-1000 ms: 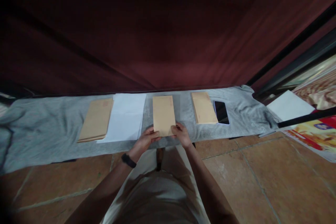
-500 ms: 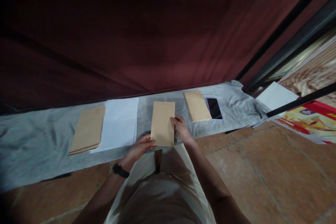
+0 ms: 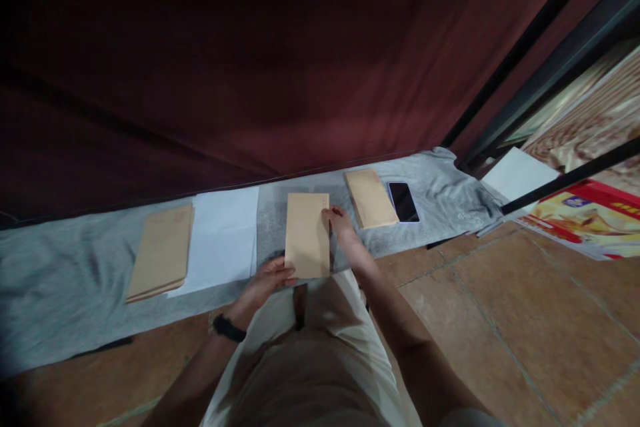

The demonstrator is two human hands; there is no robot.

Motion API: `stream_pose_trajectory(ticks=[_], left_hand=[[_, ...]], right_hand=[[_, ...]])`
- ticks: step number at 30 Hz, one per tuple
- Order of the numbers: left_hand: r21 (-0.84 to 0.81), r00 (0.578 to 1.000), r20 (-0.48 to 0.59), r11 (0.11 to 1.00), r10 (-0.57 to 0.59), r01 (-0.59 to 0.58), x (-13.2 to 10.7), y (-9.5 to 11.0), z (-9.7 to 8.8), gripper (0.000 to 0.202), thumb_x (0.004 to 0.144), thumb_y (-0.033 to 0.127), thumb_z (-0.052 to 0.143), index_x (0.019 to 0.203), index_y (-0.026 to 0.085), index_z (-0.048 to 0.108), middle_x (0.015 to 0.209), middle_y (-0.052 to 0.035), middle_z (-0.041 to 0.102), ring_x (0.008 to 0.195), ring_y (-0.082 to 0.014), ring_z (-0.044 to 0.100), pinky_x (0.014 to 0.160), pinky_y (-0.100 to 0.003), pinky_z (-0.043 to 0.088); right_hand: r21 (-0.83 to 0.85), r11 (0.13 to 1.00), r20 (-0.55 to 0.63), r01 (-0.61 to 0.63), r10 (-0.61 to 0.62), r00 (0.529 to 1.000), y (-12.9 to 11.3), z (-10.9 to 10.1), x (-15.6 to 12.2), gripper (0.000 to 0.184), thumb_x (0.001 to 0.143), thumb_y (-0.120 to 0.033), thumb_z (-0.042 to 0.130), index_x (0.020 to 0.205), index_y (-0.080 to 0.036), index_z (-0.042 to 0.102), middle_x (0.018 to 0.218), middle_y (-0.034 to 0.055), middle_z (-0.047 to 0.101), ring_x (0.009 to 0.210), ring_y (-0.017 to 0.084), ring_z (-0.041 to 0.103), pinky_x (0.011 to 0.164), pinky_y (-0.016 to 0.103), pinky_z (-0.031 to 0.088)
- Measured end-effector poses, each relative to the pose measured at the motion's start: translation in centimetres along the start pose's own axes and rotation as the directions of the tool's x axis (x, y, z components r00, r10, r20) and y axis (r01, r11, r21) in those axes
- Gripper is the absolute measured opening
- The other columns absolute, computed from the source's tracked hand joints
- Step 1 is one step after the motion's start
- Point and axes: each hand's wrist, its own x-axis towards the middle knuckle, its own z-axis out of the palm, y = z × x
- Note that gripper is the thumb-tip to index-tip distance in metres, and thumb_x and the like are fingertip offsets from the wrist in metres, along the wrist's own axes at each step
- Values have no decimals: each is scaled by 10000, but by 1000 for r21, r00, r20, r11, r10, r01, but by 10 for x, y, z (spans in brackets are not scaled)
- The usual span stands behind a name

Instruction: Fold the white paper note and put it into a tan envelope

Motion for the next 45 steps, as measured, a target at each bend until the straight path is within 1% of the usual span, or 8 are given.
stream_pose_trajectory(ticks=[7,13,16,20,26,32,41,45], left_hand=[[-97,997,-60,994,52,-58,12,-1,2,589,560,381,929,1071,156,739,1068,-106,776,979,-252,726,852,-356,576],[-154,970,-212,976,119,-153,34,-3,5,505,518,313,924,951,143,727,919,-78,773,847,-221,729,793,-349,595],[-110,946,-280,973,165,-202,40,-4,7,425,572,304,883,920,147,695,898,-71,760,835,-217,725,779,-361,604],[-67,924,-330,972,191,-225,46,-7,9,365,655,232,816,971,148,653,902,-76,745,832,-207,722,758,-347,606],[211,868,-413,956,276,-204,44,-10,7,499,762,108,675,1246,187,580,742,32,648,591,-133,633,602,-270,563],[822,706,-248,530,663,-209,26,-14,13,440,875,87,548,1302,189,587,1159,-101,644,974,-223,670,872,-359,569],[970,740,239,-112,629,-218,4,-38,17,385,1012,259,464,1370,154,561,1390,-162,606,1338,-271,534,1119,-462,444],[933,740,358,-190,569,-306,2,-47,10,494,1025,294,431,1486,121,469,1532,-158,501,1459,-259,419,1215,-439,336]], right_hand=[[-21,999,81,-25,27,996,11,-5,-3,317,662,-404,781,877,-213,648,768,-2,714,666,148,658,598,242,501],[-401,886,74,234,-223,972,47,-22,-29,348,851,-451,633,1106,-215,660,1015,71,743,939,222,692,879,398,572],[-643,552,312,532,-445,839,60,-28,-49,362,965,-316,484,1269,-187,632,1248,131,685,1151,246,649,1028,431,522],[-658,181,625,731,-409,665,73,-31,-73,442,1008,-193,400,1422,-182,553,1422,118,605,1340,217,547,1141,415,456],[-653,-139,748,745,-270,606,83,-36,-89,501,1033,-230,428,1529,-157,433,1571,105,458,1447,227,437,1225,452,354],[-641,-229,767,733,-229,599,82,-37,-92,512,1038,-303,451,1533,-175,433,1602,96,409,1469,239,406,1239,453,328],[-645,-250,764,722,-236,601,82,-38,-94,506,1038,-302,454,1525,-164,444,1598,99,415,1475,238,395,1244,453,316],[-645,-215,763,733,-221,607,82,-40,-96,512,1042,-292,441,1538,-164,423,1601,100,409,1485,242,379,1246,460,308]])
